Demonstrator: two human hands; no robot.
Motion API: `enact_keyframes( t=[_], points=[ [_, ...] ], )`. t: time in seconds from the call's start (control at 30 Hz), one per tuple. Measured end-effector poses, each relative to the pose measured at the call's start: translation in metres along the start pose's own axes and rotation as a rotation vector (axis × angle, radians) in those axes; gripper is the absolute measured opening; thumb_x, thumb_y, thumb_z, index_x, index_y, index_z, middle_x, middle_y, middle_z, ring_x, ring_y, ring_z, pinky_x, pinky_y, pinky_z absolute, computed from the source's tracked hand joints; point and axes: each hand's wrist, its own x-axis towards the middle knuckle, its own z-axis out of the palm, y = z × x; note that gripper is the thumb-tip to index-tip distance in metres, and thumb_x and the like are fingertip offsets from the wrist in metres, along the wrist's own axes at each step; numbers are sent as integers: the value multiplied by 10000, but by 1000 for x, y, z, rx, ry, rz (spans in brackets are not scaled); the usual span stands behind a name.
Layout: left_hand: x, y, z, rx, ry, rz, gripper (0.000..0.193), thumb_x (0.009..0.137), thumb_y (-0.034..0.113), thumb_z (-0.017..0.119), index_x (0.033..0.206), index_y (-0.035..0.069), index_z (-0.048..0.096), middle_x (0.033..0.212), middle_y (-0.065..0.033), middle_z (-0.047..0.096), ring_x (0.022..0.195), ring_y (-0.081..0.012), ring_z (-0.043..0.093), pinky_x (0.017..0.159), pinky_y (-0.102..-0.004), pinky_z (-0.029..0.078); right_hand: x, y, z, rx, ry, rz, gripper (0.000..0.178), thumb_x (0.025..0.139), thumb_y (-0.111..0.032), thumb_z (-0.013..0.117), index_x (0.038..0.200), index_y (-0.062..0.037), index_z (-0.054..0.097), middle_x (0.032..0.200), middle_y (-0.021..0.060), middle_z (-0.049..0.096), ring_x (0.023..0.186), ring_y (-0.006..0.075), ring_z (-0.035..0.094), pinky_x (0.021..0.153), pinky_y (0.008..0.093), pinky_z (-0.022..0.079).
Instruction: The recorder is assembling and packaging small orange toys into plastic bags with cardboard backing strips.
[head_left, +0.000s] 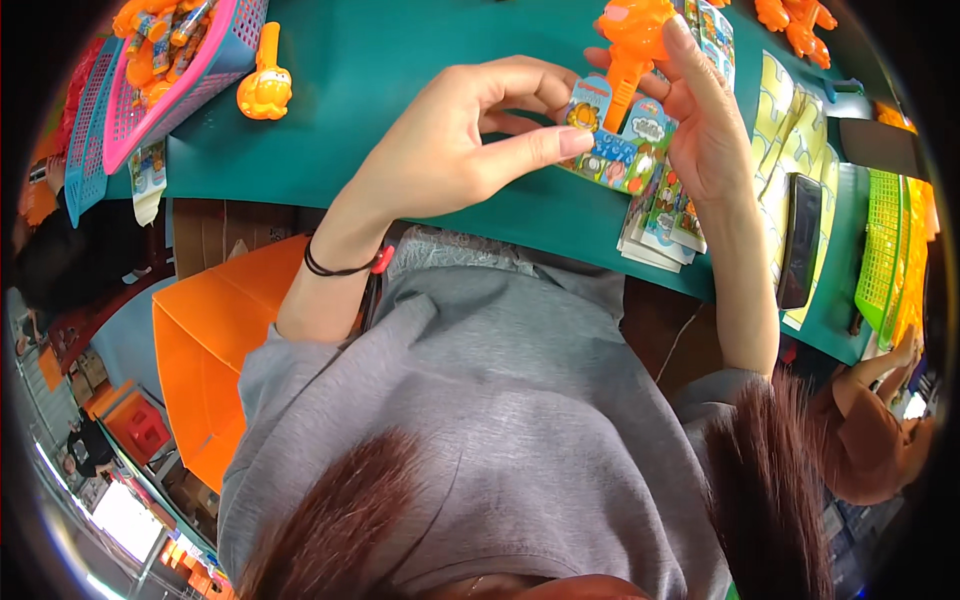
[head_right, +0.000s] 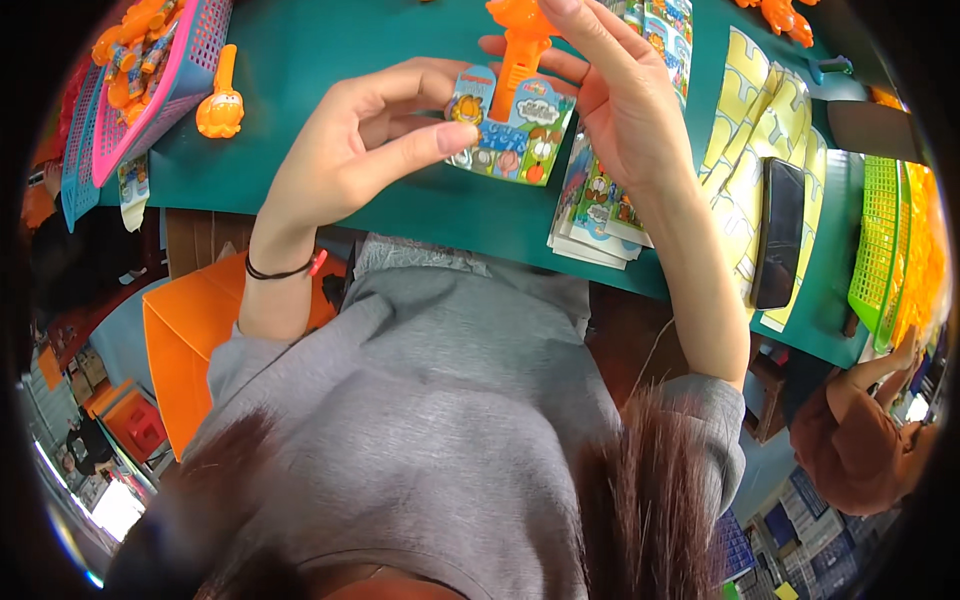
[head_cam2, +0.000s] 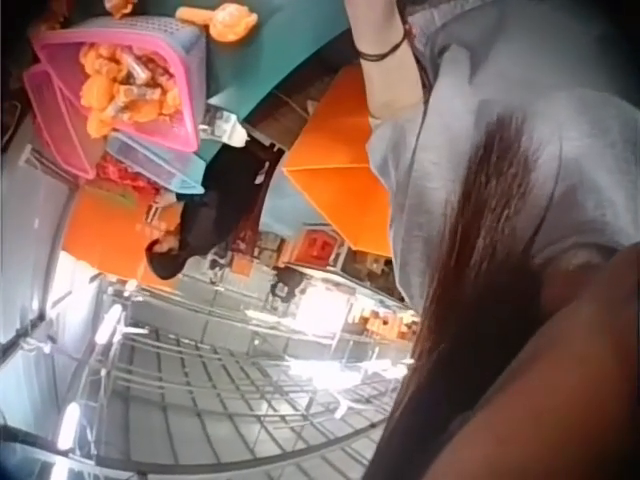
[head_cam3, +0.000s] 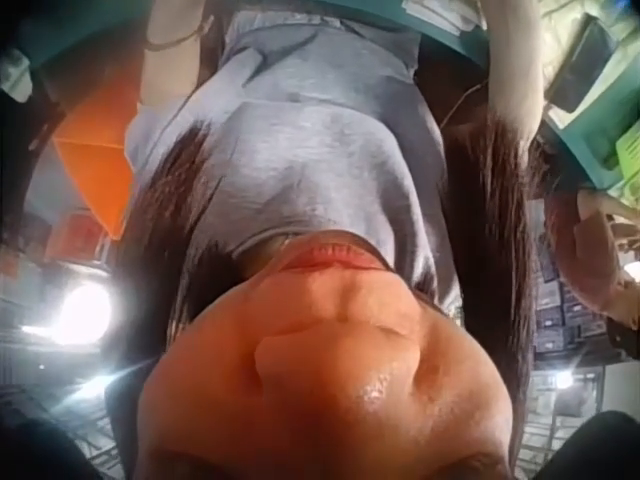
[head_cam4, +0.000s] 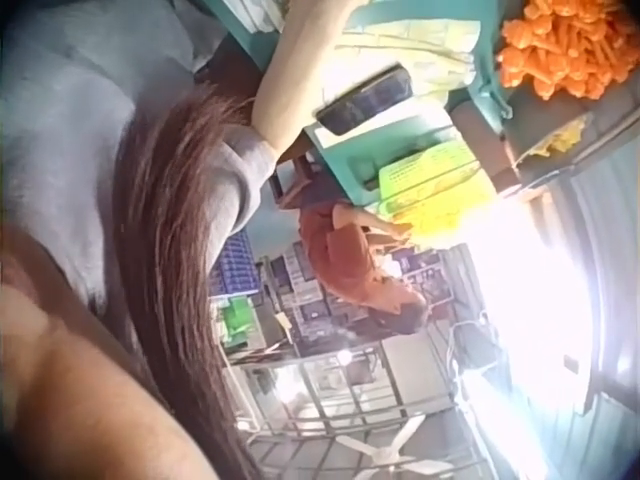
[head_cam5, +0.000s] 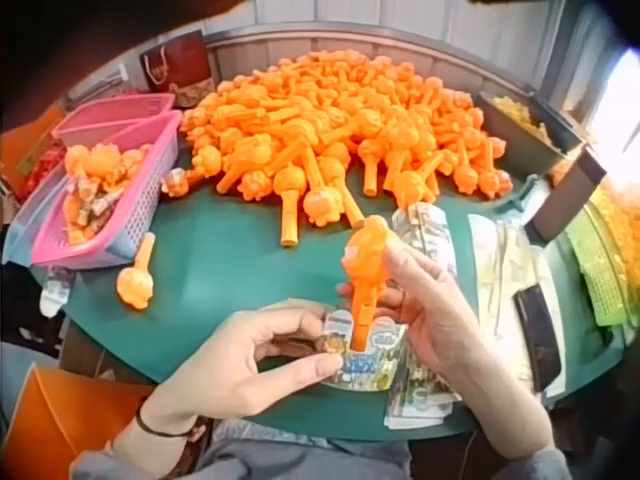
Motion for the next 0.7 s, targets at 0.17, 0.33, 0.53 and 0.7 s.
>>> enact_keyframes(
  t=[0.17,0.33,0.53,0.7],
  points=[
    [9,4,-1,-82,-39,-104,163,895,113,697,966,-22,638,903,-51,683,849,-96,651,780,-238,518,-4,-1,5,72,60,26,408,980,-311,587,1241,2,571,1116,100,667,960,201,673,844,324,554],
    [13,6,1,-88,-29,-107,172,906,96,679,997,-42,632,926,-65,678,859,-94,654,753,-210,506,-6,-4,9,125,104,55,386,972,-290,603,1232,-5,588,1121,90,671,982,175,659,846,310,547],
    [17,13,-2,-184,-35,-359,194,905,87,692,1031,-44,626,916,-54,676,815,-79,627,759,-232,503,-6,-3,9,139,89,46,355,971,-278,607,1205,-11,619,1121,72,675,996,145,647,854,284,531],
    [16,14,2,-118,-17,-251,147,898,72,687,964,-40,617,906,-57,664,820,-86,641,711,-201,500,-7,-3,7,148,67,51,333,965,-253,619,1193,-11,633,1120,71,680,992,136,648,845,271,534]
  ],
)
